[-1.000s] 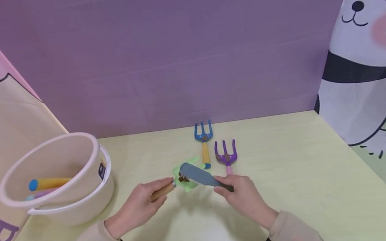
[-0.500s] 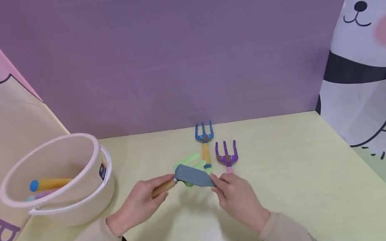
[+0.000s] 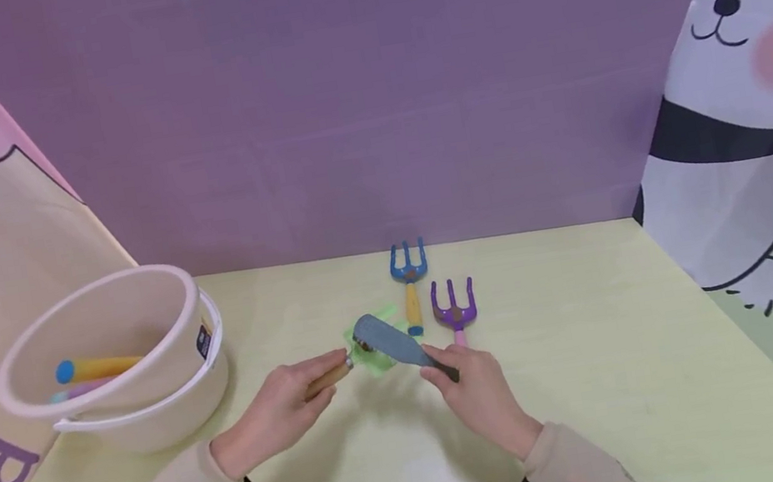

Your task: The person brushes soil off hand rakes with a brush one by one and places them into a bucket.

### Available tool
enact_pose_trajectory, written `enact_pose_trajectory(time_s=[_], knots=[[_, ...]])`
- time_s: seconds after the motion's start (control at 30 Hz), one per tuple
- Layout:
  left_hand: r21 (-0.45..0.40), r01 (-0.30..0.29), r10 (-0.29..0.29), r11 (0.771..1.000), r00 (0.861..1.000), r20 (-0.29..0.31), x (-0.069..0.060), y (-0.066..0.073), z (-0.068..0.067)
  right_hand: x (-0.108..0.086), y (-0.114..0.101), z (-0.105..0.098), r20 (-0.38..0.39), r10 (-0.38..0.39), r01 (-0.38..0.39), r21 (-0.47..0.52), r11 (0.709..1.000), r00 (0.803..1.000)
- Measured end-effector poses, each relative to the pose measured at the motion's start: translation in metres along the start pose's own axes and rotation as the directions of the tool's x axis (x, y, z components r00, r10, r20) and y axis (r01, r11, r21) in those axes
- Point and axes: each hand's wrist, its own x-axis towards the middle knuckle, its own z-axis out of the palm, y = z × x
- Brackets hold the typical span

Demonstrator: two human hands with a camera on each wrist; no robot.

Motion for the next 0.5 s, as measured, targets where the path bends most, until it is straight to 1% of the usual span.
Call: enact_pose_trajectory(time_s=[0.1,0.17,0.23,0.27,0.3,0.33,0.37,0.4,0.43,0.47,0.5], knots=[[0.057,-0.044,0.044,0.997,0.999,-0.003,0.000,-0.001,0.000,0.001,0.000,-0.002,0.019,0.052,-0.054,0.073,0.996,0.998],[0.110,-0.071,0.073,0.991,0.997,-0.017,0.000,-0.003,0.000,0.001,0.001,-0.003,0.024,0.085,-0.088,0.120,0.989,0.996],[0.126,-0.062,0.066,0.990,0.997,-0.026,-0.001,-0.005,-0.001,0.001,0.001,-0.005,0.031,0.128,-0.131,0.169,0.977,0.991],[0.116,-0.042,0.045,0.992,0.999,-0.027,-0.001,-0.006,-0.001,0.001,0.001,-0.006,0.032,0.150,-0.153,0.190,0.970,0.988],[0.092,-0.014,0.017,0.996,0.999,-0.030,-0.001,-0.007,-0.002,0.000,0.001,-0.008,0.030,0.169,-0.172,0.207,0.963,0.985],[0.045,0.033,-0.032,0.998,0.999,-0.027,-0.001,-0.009,-0.002,0.000,0.001,-0.009,0.027,0.186,-0.187,0.222,0.957,0.982],[-0.021,0.094,-0.094,0.995,0.995,-0.022,0.000,-0.010,-0.002,0.000,0.001,-0.010,0.021,0.199,-0.198,0.235,0.952,0.980],[-0.098,0.162,-0.164,0.982,0.986,-0.018,0.000,-0.012,-0.003,-0.001,0.000,-0.012,0.009,0.206,-0.202,0.243,0.949,0.979],[-0.182,0.217,-0.224,0.959,0.975,-0.016,0.001,-0.014,-0.004,-0.001,0.000,-0.013,-0.003,0.210,-0.203,0.250,0.947,0.978],[-0.277,0.268,-0.282,0.923,0.959,-0.010,0.001,-0.016,-0.004,-0.002,0.000,-0.015,-0.018,0.205,-0.194,0.259,0.946,0.979],[-0.365,0.312,-0.337,0.877,0.941,-0.005,0.002,-0.017,-0.005,-0.002,-0.001,-0.017,-0.034,0.202,-0.186,0.265,0.946,0.979]])
